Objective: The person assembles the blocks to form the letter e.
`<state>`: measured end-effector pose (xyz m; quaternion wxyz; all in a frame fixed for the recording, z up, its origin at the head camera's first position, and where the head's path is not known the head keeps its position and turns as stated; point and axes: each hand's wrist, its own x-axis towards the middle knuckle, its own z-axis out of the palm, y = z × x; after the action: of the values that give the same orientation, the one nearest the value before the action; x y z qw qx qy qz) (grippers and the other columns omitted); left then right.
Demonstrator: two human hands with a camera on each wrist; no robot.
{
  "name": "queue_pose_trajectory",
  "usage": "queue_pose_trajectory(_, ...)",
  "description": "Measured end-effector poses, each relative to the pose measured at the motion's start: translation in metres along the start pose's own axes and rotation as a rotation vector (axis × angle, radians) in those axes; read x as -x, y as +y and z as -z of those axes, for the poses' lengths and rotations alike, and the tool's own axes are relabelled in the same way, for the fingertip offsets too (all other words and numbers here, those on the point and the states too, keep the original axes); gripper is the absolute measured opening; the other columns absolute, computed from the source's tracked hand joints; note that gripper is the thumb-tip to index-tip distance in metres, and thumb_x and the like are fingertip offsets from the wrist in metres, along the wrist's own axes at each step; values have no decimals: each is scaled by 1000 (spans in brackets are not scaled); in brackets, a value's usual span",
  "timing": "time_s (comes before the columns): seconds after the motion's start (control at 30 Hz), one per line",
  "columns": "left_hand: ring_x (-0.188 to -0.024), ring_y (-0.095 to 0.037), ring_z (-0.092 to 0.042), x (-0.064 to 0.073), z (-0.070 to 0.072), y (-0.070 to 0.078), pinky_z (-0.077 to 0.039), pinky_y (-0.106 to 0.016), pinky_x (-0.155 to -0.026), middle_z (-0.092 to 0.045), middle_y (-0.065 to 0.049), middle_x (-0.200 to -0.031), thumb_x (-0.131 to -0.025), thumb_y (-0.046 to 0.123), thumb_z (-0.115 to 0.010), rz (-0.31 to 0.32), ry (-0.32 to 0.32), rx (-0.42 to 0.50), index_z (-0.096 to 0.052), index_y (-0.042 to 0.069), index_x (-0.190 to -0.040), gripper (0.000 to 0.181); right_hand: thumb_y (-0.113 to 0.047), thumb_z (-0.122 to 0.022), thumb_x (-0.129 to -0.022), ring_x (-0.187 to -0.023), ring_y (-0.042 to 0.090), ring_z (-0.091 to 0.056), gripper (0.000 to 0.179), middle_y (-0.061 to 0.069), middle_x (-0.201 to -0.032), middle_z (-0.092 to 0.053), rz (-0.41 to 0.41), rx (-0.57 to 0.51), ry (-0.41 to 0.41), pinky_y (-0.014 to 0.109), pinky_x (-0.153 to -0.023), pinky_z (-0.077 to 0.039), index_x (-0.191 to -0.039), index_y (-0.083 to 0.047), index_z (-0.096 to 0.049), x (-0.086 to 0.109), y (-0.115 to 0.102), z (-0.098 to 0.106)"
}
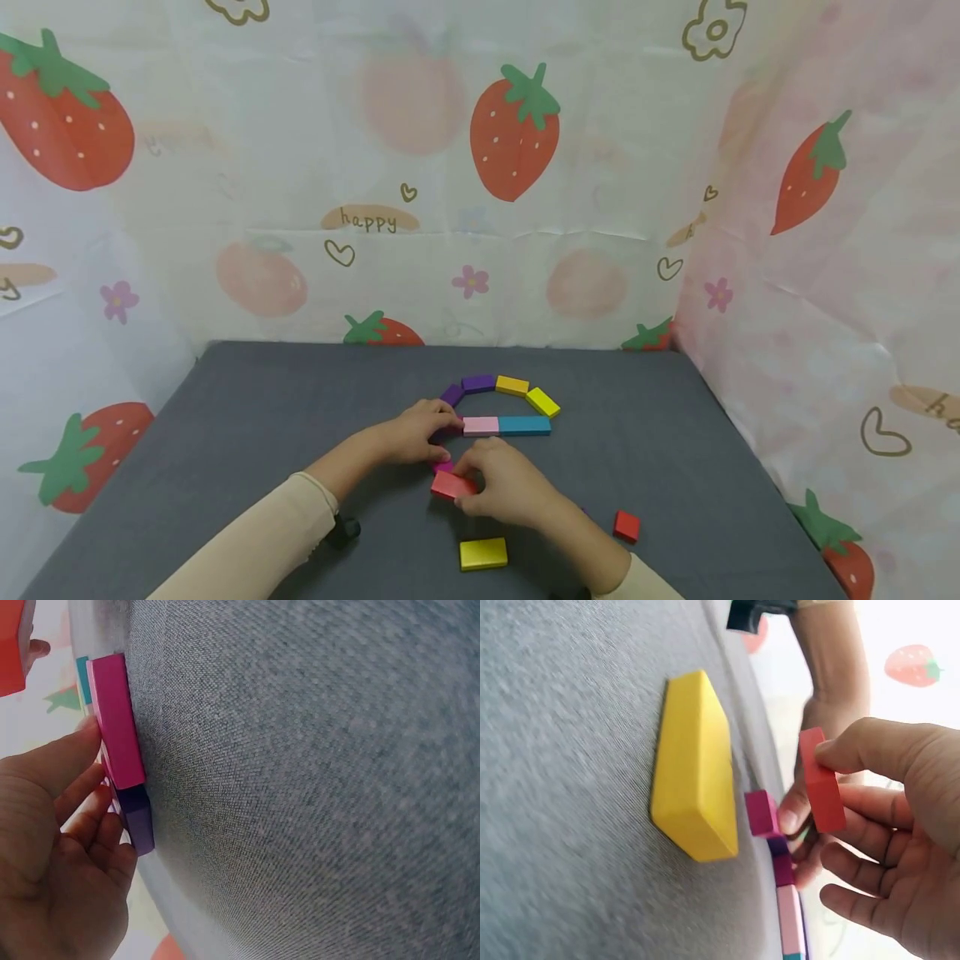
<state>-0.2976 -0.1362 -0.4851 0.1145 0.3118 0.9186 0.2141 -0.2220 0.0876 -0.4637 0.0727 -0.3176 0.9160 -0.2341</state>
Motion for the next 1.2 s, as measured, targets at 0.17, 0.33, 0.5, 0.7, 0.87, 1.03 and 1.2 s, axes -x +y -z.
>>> queue_pose_trajectory(0.17, -135, -31, -41, 1, 0, 1, -37, -55, -115, -51, -8, -141, -95, 24, -75, 27, -6, 5, -60, 14, -141, 49, -36, -84, -83, -91, 8, -53, 25, -16, -96, -63, -23, -24, 7, 28, -85, -51, -104, -26, -76, -1, 7, 4)
queue_pose_trajectory(0.33, -136, -30, -40, 2, 0, 3, -36, -53, -116, -50, -6, -143, -96, 25, -74, 53, -11, 7, -59, 17, -142, 49, -34, -85, -82, -87, 7, -52, 25, -14, -94, -63, -18, -29, 1, 27, -81, -49, -103, -24, -76, -2, 13, 6)
queue_pose_trajectory(0.5, -137, -31, -40, 2, 0, 4, -36, -54, -116, -50, -8, -144, -96, 24, -74, 54, -13, 15, -59, 16, -142, 49, -31, -85, -81, -84, 8, -51, 24, -13, -89, -61, -50, -32, -20, 26, -76, -47, -101, -22, -76, -3, 19, 6)
queue_pose_trajectory(0.7, -137, -32, -40, 2, 0, 3, -36, -54, -116, -50, -9, -143, -96, 24, -74, 49, -15, 3, -60, 15, -141, 49, -30, -85, -78, -81, 9, -52, 23, -12, -84, -61, -93, -32, -59, 26, -73, -46, -97, -21, -75, -4, 22, 5)
queue_pose_trajectory(0.87, -138, -33, -39, 2, 1, 4, -35, -54, -117, -50, -10, -143, -96, 24, -74, 50, -24, 9, -59, 15, -142, 49, -29, -85, -78, -80, 9, -52, 23, -11, -83, -60, -115, -27, -85, 27, -73, -47, -96, -22, -74, -4, 23, 3)
queue_pose_trajectory(1.03, -137, -33, -39, 2, 1, 5, -35, -54, -116, -50, -10, -143, -96, 24, -74, 49, -20, 10, -59, 14, -142, 49, -29, -85, -77, -79, 9, -52, 22, -11, -82, -60, -128, -17, -94, 27, -72, -47, -93, -22, -73, -3, 22, 4)
queue_pose_trajectory(1.2, -138, -33, -39, 1, 1, 5, -35, -54, -117, -50, -10, -144, -96, 23, -74, 44, -20, 17, -59, 14, -142, 49, -29, -86, -77, -77, 9, -52, 21, -10, -81, -59, -123, -9, -108, 27, -69, -46, -91, -22, -72, -3, 23, 3)
